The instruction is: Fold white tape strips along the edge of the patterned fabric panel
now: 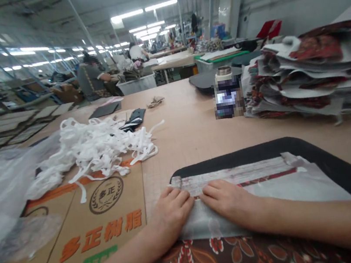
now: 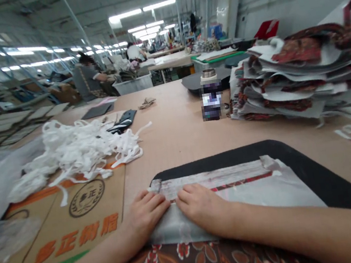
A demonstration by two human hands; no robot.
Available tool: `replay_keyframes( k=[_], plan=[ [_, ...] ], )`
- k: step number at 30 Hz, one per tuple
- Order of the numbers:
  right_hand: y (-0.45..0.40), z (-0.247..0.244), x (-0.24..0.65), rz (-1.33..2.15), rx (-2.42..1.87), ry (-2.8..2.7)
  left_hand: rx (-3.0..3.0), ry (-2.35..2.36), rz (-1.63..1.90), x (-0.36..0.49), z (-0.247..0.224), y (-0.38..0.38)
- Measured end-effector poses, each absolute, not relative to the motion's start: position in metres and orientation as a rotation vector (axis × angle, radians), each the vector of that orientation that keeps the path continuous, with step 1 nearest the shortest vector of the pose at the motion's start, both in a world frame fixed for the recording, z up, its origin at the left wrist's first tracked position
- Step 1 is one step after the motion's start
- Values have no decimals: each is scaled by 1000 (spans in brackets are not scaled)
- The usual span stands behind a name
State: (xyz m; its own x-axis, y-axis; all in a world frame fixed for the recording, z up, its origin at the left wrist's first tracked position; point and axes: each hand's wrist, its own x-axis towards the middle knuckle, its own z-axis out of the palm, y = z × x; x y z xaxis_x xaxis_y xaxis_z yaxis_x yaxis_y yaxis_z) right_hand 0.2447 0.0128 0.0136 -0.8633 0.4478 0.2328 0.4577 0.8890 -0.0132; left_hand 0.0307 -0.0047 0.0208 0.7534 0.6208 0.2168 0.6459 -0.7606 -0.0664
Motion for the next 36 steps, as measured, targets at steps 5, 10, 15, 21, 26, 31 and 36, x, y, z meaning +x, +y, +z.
replay_keyframes(
  k=[5,10,15,21,26,31,36],
  plan=[
    [16,24,253,-86,-622,-2851,-2852,-1176,-336,14,23,-11],
    [21,24,220,120,-662,-2825,-2759,-1109,-256,18,27,-27],
    [21,17,207,12,-470,-2908,-2764,-1236,-349,9,24,-33],
    [42,45,194,573,-917,-2851,-2704,-1678,-907,-4,16,-28],
    [48,45,191,745,-884,-2780,-2571,-1934,-1038,-1,18,-28],
    [49,38,200,1008,-729,-2625,-2653,-1901,-1004,4,21,-27],
    [60,28,191,770,-511,-2673,-2585,-2041,-928,5,15,-22]
  ],
)
